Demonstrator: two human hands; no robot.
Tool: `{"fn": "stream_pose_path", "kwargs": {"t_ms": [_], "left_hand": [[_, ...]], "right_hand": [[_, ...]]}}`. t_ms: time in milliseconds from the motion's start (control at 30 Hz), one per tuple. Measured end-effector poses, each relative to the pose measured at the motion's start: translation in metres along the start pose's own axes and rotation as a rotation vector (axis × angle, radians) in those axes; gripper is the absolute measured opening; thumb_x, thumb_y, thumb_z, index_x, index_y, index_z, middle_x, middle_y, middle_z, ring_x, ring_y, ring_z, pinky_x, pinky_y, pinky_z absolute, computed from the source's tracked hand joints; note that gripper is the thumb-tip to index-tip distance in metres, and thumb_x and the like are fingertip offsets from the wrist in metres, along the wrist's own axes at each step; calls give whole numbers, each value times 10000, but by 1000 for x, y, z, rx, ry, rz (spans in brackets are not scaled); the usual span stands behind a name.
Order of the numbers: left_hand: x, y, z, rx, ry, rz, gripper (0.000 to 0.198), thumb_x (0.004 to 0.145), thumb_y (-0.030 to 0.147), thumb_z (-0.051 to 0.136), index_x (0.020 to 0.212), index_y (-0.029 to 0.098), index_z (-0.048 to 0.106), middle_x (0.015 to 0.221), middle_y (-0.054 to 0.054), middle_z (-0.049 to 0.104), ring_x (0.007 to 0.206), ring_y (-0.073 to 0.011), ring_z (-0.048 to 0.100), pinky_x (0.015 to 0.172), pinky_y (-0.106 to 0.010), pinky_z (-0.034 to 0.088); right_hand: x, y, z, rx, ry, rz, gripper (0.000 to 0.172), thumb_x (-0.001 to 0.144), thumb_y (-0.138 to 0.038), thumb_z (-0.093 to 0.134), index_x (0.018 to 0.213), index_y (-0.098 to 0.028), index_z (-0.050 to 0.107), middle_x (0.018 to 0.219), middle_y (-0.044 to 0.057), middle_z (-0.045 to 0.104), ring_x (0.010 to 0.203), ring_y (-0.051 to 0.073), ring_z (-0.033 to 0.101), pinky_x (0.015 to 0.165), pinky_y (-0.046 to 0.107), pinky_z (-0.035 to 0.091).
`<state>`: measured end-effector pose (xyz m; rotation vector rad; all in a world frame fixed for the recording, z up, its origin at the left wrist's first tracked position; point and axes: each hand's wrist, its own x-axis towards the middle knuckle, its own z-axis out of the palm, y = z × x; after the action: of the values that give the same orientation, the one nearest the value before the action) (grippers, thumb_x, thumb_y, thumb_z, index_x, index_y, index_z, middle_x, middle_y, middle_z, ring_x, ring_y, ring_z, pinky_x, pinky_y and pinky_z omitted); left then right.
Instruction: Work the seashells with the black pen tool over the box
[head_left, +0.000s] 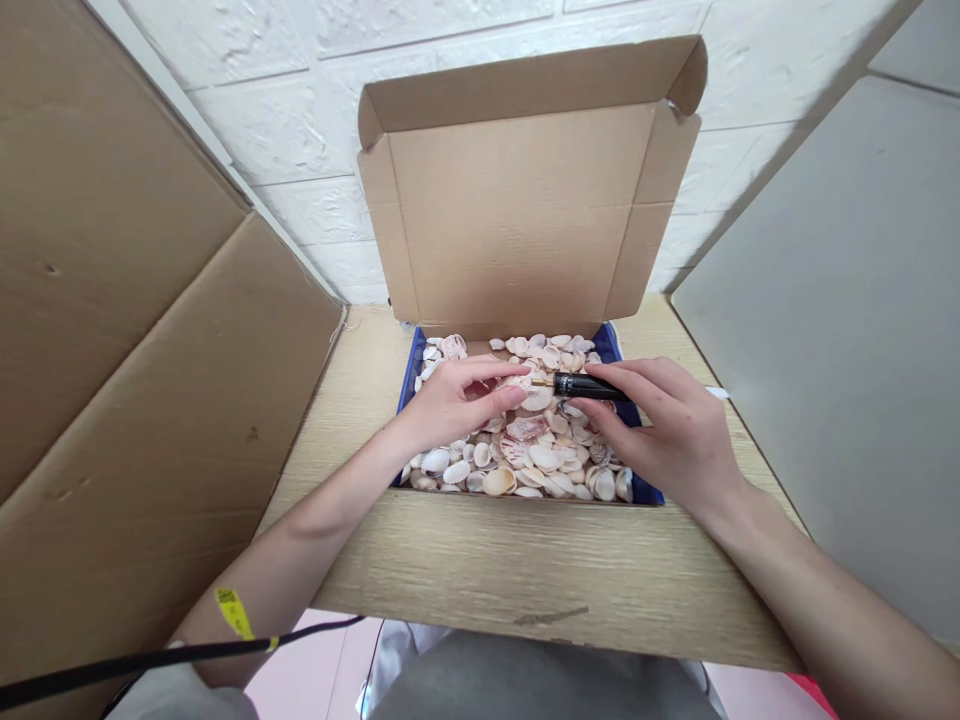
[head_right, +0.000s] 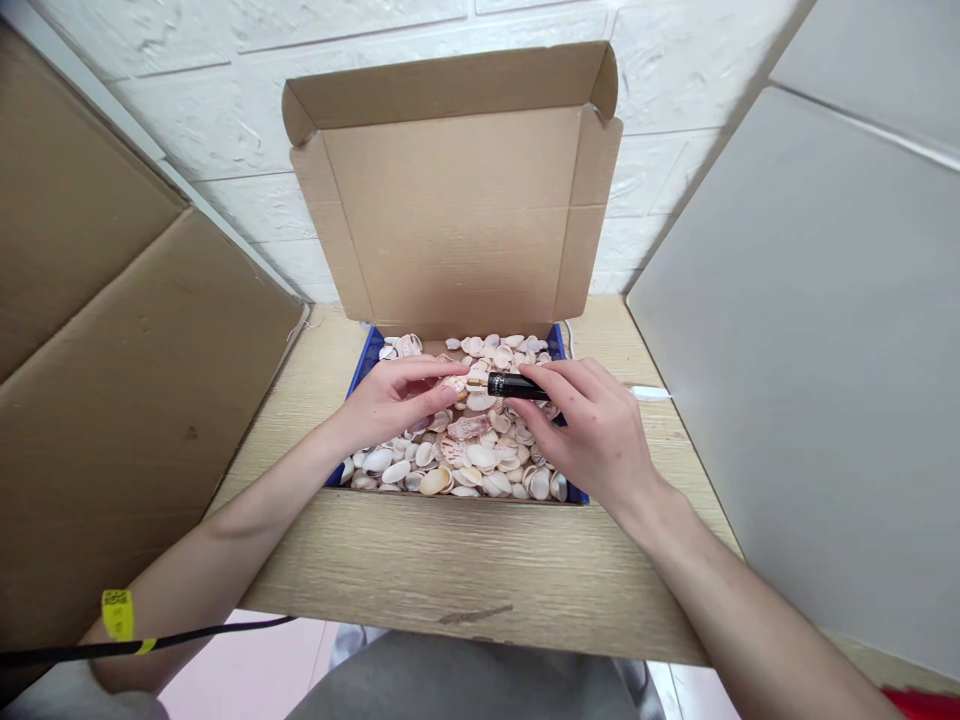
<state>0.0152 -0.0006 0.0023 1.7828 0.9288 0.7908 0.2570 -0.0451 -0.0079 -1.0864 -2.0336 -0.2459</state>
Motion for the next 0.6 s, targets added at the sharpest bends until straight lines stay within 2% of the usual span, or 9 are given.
{"fn": "stream_pose_path", "kwargs": {"t_ms": [233,400,600], "left_hand": [[0,-1,0,-19,1,-26,437,845,432,700,1157,130,742,939,-91,722,612,-98,554,504,-215,417],[-2,-4,-1,-44,-11,-89,552,813,466,730,1245,124,698,739,-29,668,529,-80,457,471,-217,358],[-3,-5,-1,-45,-27,-145,578,819,490,719,1291,160,679,586,15,568,488,-84,387,444,-216,278]], "right_hand": [[0,0,0,-1,-2,17,265,873,-277,706,1132,-249,655,936,72,736,774,228,683,676,379,582],[0,0,-1,-5,-1,11,273,870,-269,707,1138,-251,660,934,76,734,768,233,683,668,384,580],[2,-2,-3,-23,-7,32,258,880,-278,692,1137,-269,664,928,62,737,765,230,681,671,381,574]]}}
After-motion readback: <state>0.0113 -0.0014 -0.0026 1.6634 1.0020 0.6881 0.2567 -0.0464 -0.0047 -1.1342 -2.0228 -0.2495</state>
